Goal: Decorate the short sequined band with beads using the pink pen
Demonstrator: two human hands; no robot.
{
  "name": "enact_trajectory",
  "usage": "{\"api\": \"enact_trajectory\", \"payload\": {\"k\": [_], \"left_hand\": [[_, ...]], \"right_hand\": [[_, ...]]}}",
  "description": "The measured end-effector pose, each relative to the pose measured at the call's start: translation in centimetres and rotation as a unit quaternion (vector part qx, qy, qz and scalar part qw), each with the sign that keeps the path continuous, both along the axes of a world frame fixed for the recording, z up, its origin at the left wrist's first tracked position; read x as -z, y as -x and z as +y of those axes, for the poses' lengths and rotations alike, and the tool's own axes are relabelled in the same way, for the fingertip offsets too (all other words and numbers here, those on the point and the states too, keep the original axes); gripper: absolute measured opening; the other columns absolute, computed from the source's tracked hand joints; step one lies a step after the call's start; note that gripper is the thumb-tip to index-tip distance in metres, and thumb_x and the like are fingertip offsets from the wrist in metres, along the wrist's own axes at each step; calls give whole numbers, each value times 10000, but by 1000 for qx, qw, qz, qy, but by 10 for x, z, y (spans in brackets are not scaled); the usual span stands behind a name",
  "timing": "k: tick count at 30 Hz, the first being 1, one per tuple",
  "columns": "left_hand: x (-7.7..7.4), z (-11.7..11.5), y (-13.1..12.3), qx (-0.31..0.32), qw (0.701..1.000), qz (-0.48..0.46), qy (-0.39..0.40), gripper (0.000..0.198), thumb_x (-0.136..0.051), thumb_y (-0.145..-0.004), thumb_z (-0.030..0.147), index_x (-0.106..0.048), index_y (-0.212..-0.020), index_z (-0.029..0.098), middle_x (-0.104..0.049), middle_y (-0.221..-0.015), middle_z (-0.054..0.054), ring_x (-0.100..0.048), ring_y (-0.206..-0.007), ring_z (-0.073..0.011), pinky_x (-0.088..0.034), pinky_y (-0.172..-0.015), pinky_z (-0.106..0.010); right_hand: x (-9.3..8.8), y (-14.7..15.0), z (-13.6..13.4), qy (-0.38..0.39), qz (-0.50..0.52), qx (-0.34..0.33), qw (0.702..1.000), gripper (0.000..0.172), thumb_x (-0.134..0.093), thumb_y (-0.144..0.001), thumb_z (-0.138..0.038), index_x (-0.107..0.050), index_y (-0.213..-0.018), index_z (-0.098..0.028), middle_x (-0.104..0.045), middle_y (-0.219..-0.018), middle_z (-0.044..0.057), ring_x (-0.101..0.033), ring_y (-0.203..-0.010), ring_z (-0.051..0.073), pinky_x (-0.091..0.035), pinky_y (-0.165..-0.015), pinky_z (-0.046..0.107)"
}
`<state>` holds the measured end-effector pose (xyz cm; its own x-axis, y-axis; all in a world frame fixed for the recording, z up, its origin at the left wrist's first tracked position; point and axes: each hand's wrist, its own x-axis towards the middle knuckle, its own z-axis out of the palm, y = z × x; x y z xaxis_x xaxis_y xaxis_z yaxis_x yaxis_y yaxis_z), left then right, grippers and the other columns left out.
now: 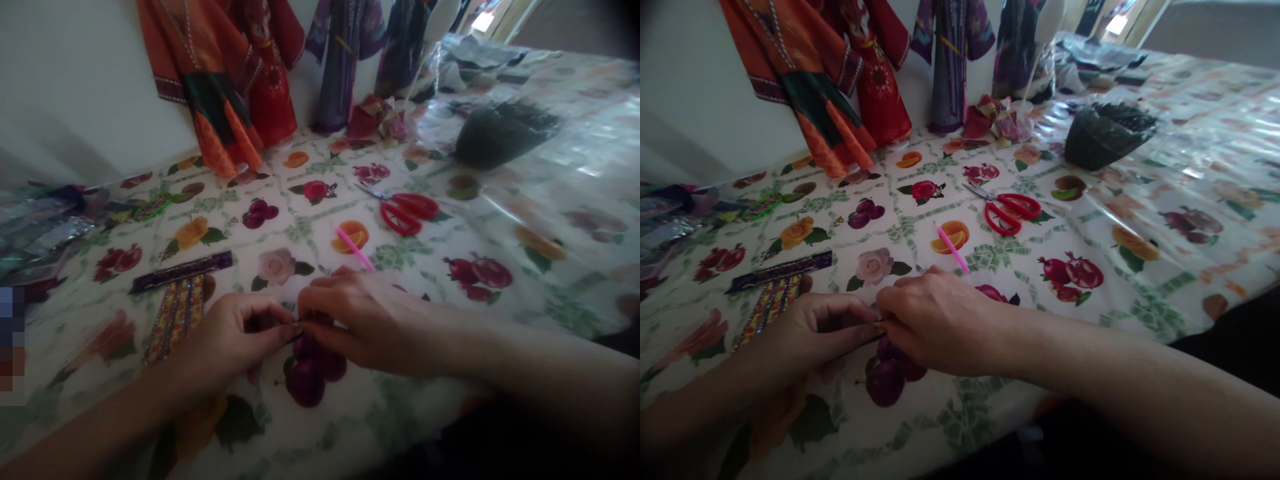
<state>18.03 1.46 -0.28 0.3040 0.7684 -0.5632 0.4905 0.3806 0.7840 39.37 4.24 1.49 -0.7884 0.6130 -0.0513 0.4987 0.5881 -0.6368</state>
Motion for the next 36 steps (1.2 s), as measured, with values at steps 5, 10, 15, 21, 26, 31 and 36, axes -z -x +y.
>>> {"api": "enact_trajectory", "payload": {"k": [5, 10, 15, 21, 26, 31, 36], "left_hand": [[-2, -1, -1, -15, 1000, 5, -11, 241, -693, -837, 440, -705, -850, 200, -556, -536, 54, -448, -371, -48, -337, -361, -130], [-3, 0, 0, -22, 1000, 3, -19, 233, -688, -838, 428, -693, -851, 195, -531, -543, 60, -446, -384, -54, -342, -362, -137], [-1, 2, 2, -22, 999, 15, -30, 277, -687, -831, 463, -675, -851, 187, -494, -527, 64, -437, -404, -63, -319, -379, -148], [1, 2, 3, -18, 999, 17, -32, 329, -681, -818, 520, -680, -862, 194, -485, -546, 55, -413, -439, -77, -301, -405, -173], [0, 1, 2, -24, 999, 16, -36, 347, -685, -811, 540, -677, -845, 195, -466, -555, 52, -393, -469, -79, -282, -428, -178], [-2, 2, 1, -24, 999, 27, -38, 356, -684, -807, 542, -679, -847, 188, -473, -553, 48, -390, -469, -78, -267, -438, -183], [-2, 2, 0, -19, 999, 27, -44, 344, -670, -809, 532, -677, -868, 194, -600, -649, 7, -507, -539, -117, -359, -476, -200]], "right_hand": [[0, 0, 0, -13, -6, 9, 1000, 122, -543, -926, -180, -614, -833, -145, -626, -794, 13, -544, -688, 110, -387, -704, 263], [0, 0, 0, -9, -9, 11, 1000, 122, -542, -927, -182, -611, -833, -148, -629, -792, 18, -544, -685, 115, -384, -689, 264], [0, 0, 1, -15, -2, 20, 1000, 122, -531, -926, -190, -614, -849, -144, -625, -787, 18, -537, -679, 114, -371, -671, 264], [1, 0, 0, -10, -4, 22, 1000, 122, -529, -918, -176, -617, -842, -141, -621, -784, 21, -532, -680, 112, -350, -649, 258], [1, 1, 0, -8, -1, 21, 1000, 128, -528, -918, -175, -598, -816, -143, -613, -777, 16, -519, -668, 107, -336, -637, 257], [1, 2, 1, -5, -1, 18, 1000, 138, -527, -924, -179, -597, -810, -144, -611, -779, 14, -518, -671, 103, -329, -636, 250], [2, 2, 1, -8, 8, 11, 1000, 127, -532, -916, -164, -591, -805, -144, -608, -778, 11, -521, -677, 102, -344, -653, 251]]}}
